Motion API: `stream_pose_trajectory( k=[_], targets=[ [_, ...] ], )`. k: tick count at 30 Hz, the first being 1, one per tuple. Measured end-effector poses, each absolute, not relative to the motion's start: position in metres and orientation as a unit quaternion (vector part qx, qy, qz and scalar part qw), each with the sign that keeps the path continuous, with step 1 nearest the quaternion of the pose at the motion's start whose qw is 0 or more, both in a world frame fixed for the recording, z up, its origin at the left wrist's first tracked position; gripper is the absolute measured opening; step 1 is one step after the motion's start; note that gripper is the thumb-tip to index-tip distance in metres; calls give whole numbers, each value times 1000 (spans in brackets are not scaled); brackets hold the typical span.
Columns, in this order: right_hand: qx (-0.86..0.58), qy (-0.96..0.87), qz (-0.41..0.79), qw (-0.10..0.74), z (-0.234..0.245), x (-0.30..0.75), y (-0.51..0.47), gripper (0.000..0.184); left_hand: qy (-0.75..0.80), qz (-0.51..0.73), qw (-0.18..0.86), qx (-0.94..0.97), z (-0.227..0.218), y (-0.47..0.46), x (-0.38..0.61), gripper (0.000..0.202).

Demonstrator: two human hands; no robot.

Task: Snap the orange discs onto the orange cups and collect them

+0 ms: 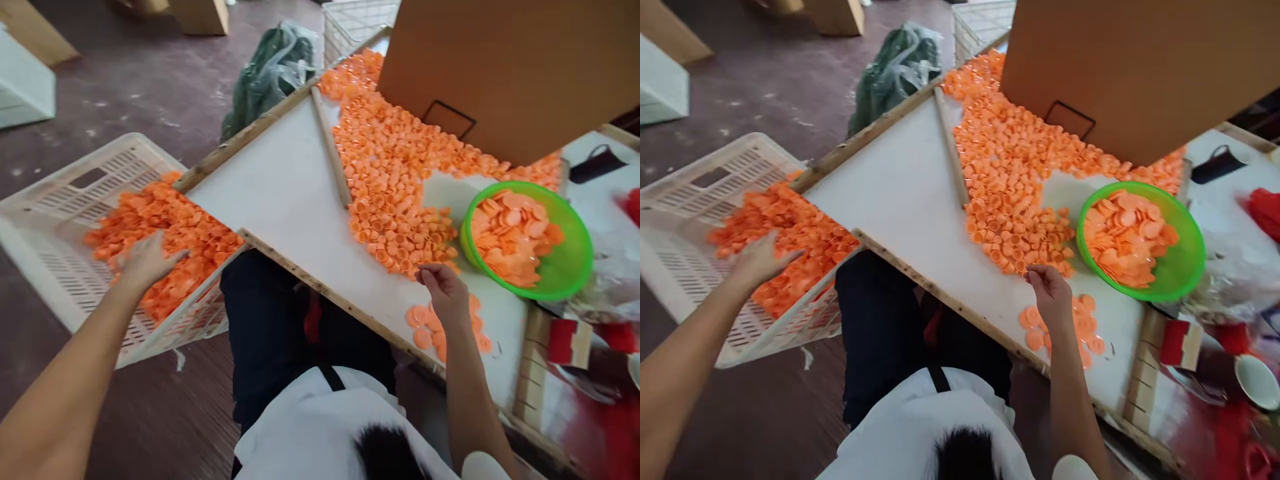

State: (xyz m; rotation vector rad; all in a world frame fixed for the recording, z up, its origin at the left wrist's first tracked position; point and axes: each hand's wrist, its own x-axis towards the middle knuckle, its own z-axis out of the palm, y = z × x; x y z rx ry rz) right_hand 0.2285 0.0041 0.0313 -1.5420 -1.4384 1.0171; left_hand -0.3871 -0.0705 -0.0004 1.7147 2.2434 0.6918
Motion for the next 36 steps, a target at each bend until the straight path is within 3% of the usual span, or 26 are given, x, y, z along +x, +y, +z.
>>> stream_pose_trajectory(
  k=[2, 4, 8, 12, 17, 24, 29, 33, 36],
  targets=[
    [-640, -553, 353, 401, 35, 254, 3, 30, 851, 183, 10, 492, -3, -90, -402, 35],
    [-678, -549, 299, 386, 40, 276, -1, 31, 878, 156, -27, 452, 2, -93, -399, 33],
    [-725, -588, 255, 252, 49, 298, -15, 22, 825, 217, -80, 516, 30, -54, -324, 36],
    [-705, -630, 288, 152, 39, 292, -33, 17, 677, 309, 9, 668, 44, -3, -184, 24],
    [-706, -654, 259, 85, 16, 274, -46, 27, 486, 272, 90, 825, 26, 19, -25, 19],
    [-703, -640, 291, 107, 9, 275, -46, 15, 451, 117, -5, 885, 5, 29, 58, 12],
    [-669, -630, 376, 122, 18, 287, -43, 7, 432, 99, -28, 896, -2, 30, 61, 22],
    [-648, -608, 429, 163, 22, 294, -44, 12, 433, 110, 15, 895, -3, 18, 59, 24],
    [-649, -573, 457, 205, 19, 296, -43, 15, 461, 150, 141, 863, -6, 9, 56, 24]
  ],
)
